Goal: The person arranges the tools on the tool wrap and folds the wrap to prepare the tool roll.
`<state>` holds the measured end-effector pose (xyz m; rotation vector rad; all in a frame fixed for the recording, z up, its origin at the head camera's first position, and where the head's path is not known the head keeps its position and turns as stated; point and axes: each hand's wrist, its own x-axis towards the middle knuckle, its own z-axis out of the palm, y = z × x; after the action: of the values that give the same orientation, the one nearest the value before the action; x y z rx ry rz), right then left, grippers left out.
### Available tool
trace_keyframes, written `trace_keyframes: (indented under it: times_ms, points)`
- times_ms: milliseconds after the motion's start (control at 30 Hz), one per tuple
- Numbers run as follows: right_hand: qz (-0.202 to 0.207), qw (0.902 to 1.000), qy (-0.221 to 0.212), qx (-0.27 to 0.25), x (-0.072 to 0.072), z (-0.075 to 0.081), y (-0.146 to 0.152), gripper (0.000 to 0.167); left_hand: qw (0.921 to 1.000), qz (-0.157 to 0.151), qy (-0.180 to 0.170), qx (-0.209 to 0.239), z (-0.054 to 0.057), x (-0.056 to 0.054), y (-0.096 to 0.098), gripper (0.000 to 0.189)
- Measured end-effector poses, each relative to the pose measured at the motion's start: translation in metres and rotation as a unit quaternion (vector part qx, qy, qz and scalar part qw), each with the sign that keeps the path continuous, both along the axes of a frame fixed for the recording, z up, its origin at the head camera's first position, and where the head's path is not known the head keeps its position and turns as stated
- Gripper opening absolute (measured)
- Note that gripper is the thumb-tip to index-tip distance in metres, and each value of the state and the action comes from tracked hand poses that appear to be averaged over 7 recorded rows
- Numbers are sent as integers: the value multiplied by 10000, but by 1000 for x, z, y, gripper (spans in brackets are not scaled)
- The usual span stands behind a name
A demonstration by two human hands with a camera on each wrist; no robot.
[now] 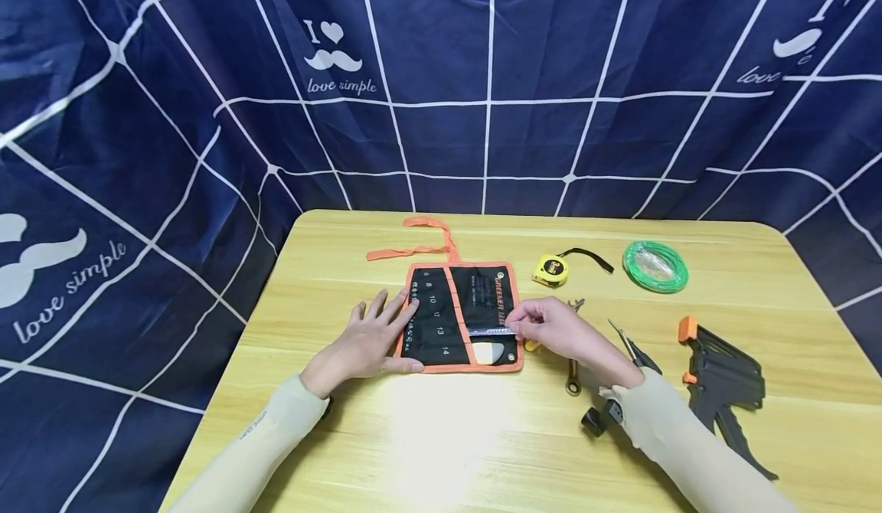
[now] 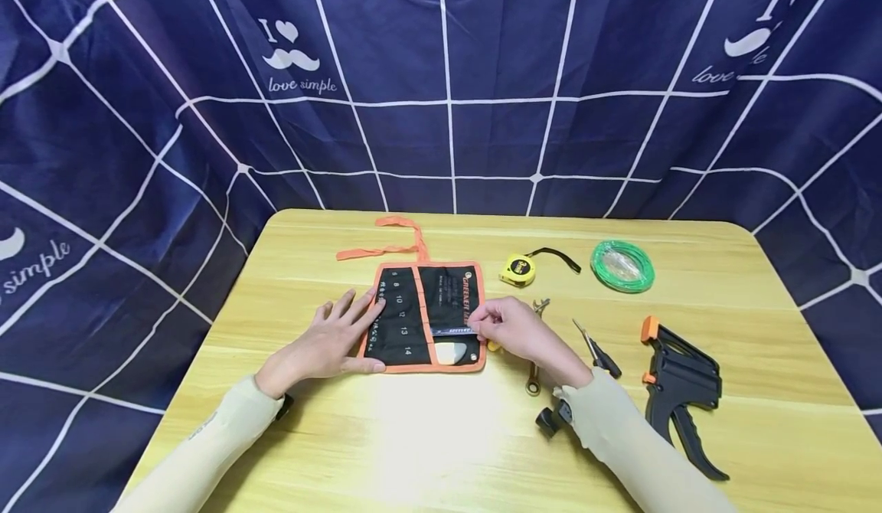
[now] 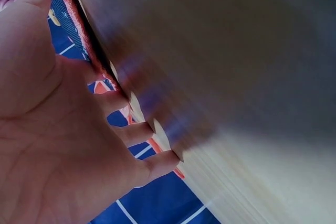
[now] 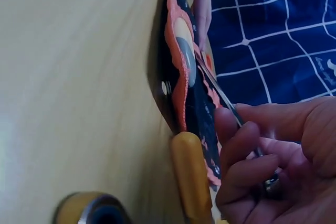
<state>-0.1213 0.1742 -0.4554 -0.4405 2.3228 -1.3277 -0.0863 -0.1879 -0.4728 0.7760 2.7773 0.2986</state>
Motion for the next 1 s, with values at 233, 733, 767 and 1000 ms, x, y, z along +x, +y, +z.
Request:
trace_keyframes:
  times_ms: [233, 733, 767, 1000]
  points:
    - [287, 9978, 355, 486, -3, 1, -10, 8, 10000, -7, -8, 12, -1, 0, 0, 109]
    - [842, 9771, 1032, 1660, -3, 6, -16, 14, 10000, 17, 18, -16, -3, 0, 1, 111]
    - [844, 9759, 1117, 1673, -4, 6, -14, 13, 10000, 18, 32, -2, -4, 0, 1, 111]
    - [813, 9550, 2110, 1918, -4, 3, -8, 12, 10000, 64, -43, -18, 0, 0, 0, 110]
